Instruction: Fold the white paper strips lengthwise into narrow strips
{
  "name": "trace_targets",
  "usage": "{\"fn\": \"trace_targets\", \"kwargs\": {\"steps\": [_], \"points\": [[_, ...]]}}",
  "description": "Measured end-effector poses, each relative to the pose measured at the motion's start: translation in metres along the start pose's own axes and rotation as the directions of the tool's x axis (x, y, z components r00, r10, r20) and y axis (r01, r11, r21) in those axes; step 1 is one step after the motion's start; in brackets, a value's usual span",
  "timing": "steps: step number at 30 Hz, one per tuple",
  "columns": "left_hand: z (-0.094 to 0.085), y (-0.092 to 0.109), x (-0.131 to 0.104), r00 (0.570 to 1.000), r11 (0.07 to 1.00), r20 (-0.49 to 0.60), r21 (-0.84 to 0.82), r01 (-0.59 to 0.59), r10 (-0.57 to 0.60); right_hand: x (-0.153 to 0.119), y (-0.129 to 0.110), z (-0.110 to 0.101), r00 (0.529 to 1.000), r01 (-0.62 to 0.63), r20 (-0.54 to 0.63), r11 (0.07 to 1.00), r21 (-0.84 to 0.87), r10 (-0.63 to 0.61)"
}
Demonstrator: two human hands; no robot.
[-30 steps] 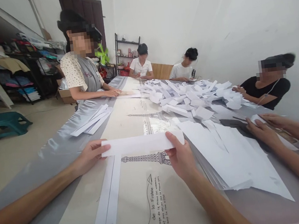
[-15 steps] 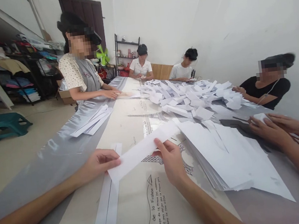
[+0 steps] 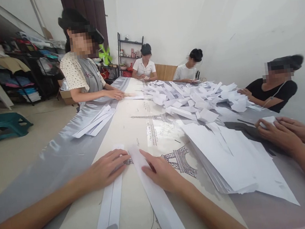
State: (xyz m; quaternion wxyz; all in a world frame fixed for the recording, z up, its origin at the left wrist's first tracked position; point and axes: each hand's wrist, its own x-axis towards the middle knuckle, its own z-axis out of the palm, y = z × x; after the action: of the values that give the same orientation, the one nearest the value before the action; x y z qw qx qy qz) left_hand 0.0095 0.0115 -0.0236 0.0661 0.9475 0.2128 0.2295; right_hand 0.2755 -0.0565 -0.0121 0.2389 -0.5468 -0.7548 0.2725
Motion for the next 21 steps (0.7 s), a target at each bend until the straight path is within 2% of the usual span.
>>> {"fn": "trace_targets", "kwargs": {"steps": [4, 7, 10, 12, 21], "points": [[-0.003, 0.005, 0.002, 0.993, 0.993, 0.023, 0.001, -0.120, 0.120, -0.001, 0.000, 0.006, 0.999, 0.045, 0.005, 0.984, -0.172, -0.045], [-0.002, 0.005, 0.004, 0.987, 0.989, 0.058, -0.023, -0.145, 0.147, 0.000, 0.000, 0.007, 0.993, 0.107, -0.027, 0.970, -0.217, -0.115], [0.000, 0.003, 0.005, 0.991, 0.992, 0.049, -0.006, -0.128, 0.128, 0.001, 0.001, 0.005, 0.987, 0.133, -0.071, 0.979, -0.153, -0.145], [0.000, 0.003, 0.005, 0.990, 0.991, 0.054, 0.012, -0.131, 0.130, 0.002, 0.001, 0.003, 0.989, 0.112, -0.088, 0.989, -0.095, -0.121], [-0.004, 0.008, 0.006, 0.992, 0.992, 0.028, 0.031, -0.126, 0.125, 0.000, 0.001, -0.004, 0.999, 0.009, -0.051, 1.000, 0.012, -0.009]]}}
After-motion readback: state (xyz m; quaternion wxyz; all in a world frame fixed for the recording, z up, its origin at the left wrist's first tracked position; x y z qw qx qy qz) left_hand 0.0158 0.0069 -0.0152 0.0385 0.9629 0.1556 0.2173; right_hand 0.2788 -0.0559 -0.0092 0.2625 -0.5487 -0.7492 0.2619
